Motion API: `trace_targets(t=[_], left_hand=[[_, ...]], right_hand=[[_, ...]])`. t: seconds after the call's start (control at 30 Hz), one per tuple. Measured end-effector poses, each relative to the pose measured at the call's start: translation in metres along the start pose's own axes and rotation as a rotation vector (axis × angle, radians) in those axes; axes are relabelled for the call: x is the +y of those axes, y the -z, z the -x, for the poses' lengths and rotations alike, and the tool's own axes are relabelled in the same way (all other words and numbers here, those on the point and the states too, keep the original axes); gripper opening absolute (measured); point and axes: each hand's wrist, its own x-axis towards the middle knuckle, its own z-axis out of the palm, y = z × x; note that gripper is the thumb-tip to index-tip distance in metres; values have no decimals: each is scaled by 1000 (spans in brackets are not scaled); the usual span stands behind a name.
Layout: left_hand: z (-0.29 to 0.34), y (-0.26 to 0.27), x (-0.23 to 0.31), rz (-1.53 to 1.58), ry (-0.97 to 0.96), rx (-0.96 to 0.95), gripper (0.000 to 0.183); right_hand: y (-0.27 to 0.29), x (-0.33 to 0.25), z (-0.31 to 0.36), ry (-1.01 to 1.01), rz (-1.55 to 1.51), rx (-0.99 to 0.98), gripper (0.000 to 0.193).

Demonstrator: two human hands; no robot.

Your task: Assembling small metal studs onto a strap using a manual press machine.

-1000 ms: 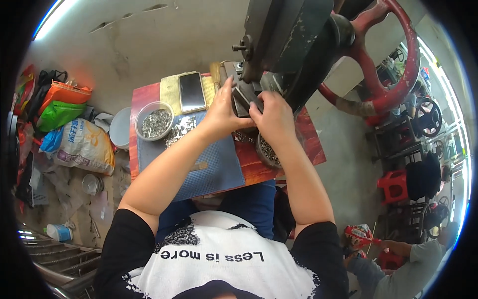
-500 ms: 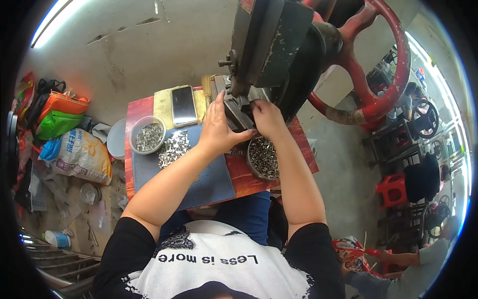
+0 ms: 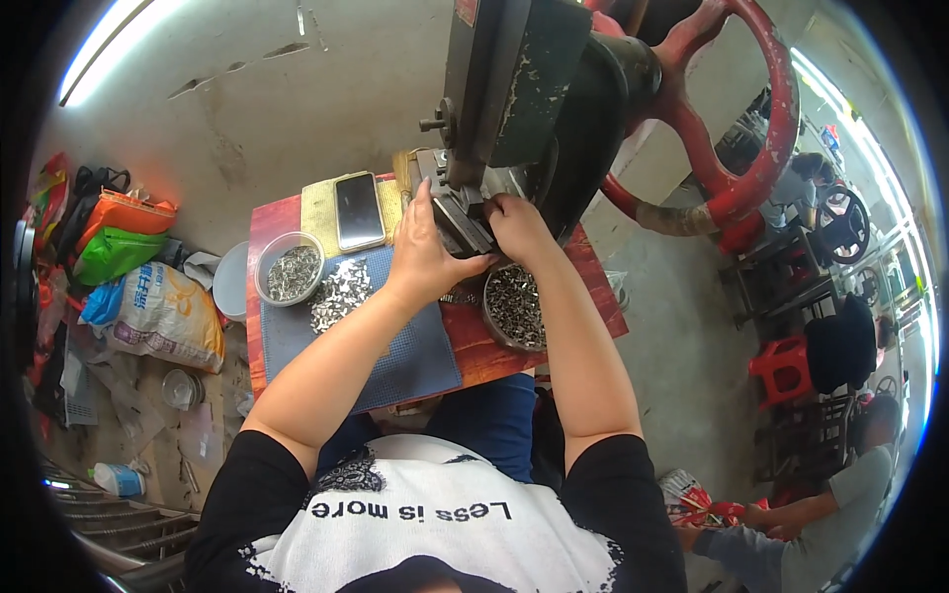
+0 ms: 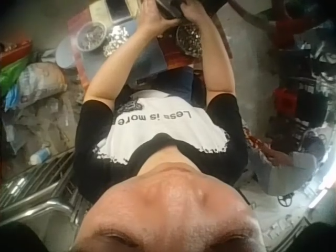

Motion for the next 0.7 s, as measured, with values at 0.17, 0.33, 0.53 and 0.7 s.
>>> trace_targets(t=[0.17,0.33,0.53,0.7], left_hand=[[-2,-6,3,8,22,-18,129],[0,7,5,42,107,-84,135],[-2,-7,8,18,59,-17,137],[-10,-3,-9,41,26,11,136]], right_hand=[[5,-10,6,6,278,64,30],[77,6,60,301,316,1403,61],[156,78,47,181,295,1410,79],[209,50,55,159,388,1122,66]])
